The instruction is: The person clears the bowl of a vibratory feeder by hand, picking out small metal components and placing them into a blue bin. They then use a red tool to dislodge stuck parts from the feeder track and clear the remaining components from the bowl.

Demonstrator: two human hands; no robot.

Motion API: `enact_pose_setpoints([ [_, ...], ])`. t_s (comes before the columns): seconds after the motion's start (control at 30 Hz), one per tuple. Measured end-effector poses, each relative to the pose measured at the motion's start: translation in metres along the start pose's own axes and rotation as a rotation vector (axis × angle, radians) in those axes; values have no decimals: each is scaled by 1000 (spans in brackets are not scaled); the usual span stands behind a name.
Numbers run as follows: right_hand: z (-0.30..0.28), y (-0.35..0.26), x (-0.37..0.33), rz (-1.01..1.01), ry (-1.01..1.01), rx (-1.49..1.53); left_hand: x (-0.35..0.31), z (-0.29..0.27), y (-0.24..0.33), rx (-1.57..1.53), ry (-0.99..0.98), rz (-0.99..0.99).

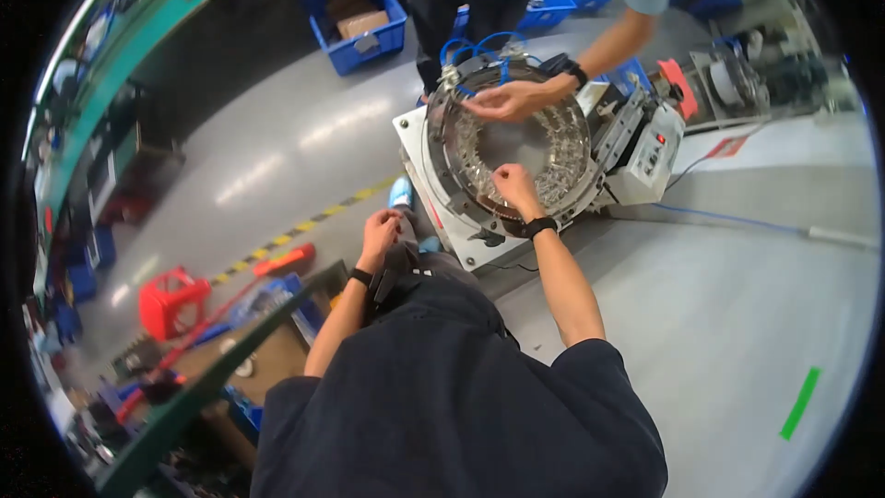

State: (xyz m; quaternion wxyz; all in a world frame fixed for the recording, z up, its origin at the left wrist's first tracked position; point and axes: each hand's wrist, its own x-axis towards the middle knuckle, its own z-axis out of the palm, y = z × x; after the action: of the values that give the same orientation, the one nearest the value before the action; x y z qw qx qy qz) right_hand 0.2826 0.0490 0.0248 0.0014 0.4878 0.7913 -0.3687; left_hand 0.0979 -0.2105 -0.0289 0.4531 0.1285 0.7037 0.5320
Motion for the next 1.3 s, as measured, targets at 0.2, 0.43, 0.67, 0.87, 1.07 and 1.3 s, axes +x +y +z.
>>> enact_pose_setpoints([
  [0.2, 24, -21, 23, -103, 83, 263, 27, -14, 29, -44, -91, -141],
  [0.43, 51, -31, 49, -92, 212, 179, 78, -14, 68, -17, -191, -147],
  [0.67, 38, -48, 54, -12, 153, 248, 125, -10, 97, 24, -272, -145],
  [0.87, 45, -37, 67, 65, 331, 282, 159, 0, 118, 40, -346, -165],
  [1.07, 41, -45, 67, 130, 495, 394, 182, 24, 146, -57, -448, -157],
  [1.3, 42, -85, 51, 7, 566, 200, 208, 14, 135, -77, -656, -424],
])
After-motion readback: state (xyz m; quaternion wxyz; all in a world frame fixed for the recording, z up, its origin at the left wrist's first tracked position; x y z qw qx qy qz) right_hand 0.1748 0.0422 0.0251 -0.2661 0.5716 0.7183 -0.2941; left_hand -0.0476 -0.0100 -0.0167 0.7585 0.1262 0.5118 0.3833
